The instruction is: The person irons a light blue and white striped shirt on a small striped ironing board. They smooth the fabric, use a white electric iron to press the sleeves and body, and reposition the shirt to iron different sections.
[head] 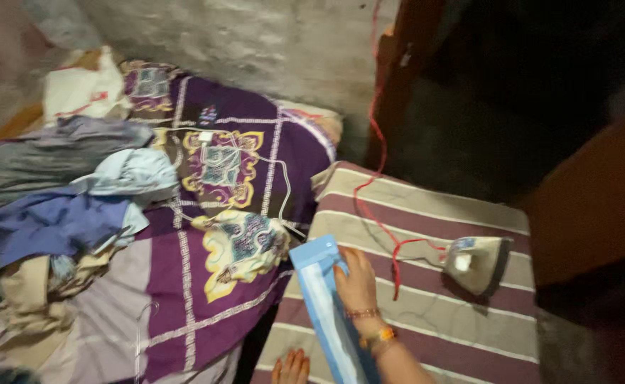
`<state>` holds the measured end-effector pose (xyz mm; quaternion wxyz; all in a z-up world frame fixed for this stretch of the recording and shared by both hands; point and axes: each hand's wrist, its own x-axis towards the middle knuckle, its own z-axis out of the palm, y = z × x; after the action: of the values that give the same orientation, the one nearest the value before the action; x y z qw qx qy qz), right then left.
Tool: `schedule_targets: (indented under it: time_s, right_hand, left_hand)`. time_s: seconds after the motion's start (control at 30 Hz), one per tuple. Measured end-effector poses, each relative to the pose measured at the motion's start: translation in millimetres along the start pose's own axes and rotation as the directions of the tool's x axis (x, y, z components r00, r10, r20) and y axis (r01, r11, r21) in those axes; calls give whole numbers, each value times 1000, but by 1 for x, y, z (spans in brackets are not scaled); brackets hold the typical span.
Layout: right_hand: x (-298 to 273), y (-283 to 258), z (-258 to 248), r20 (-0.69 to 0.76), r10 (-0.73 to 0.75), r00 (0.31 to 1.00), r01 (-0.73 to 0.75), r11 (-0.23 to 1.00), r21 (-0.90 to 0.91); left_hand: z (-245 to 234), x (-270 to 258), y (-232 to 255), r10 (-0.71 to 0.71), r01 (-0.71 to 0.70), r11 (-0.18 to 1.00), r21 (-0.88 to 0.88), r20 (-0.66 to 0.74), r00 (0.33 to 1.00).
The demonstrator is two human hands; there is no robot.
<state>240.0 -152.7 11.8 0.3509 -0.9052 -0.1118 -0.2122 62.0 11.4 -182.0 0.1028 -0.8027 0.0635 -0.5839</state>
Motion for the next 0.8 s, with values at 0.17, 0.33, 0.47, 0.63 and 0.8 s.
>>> schedule_targets:
  time_s: [0.17, 0.33, 0.47, 0.63, 0.8]
  right_hand:
    - [-73, 83, -84, -438, 572, 694, -539, 816, 211]
    - [-31, 113, -80, -308, 462, 832, -335, 860, 385]
    - [1, 126, -59, -562, 435, 703, -377, 899, 224]
    - [27, 154, -45, -532, 527, 663, -497, 841, 214]
    - [36, 187, -52, -454, 638, 622, -610, 758, 231]
  left_hand:
    - [47, -2, 2, 46, -55, 998, -40, -183, 982]
    - [45, -5, 6, 53, -61, 998, -25, -240, 969]
    - [53, 10, 6, 59, -66, 998, -14, -275, 959]
    - [48, 21, -10, 79, -84, 996, -3, -289, 954]
    - [39, 23, -15, 71, -81, 996, -25, -269, 961]
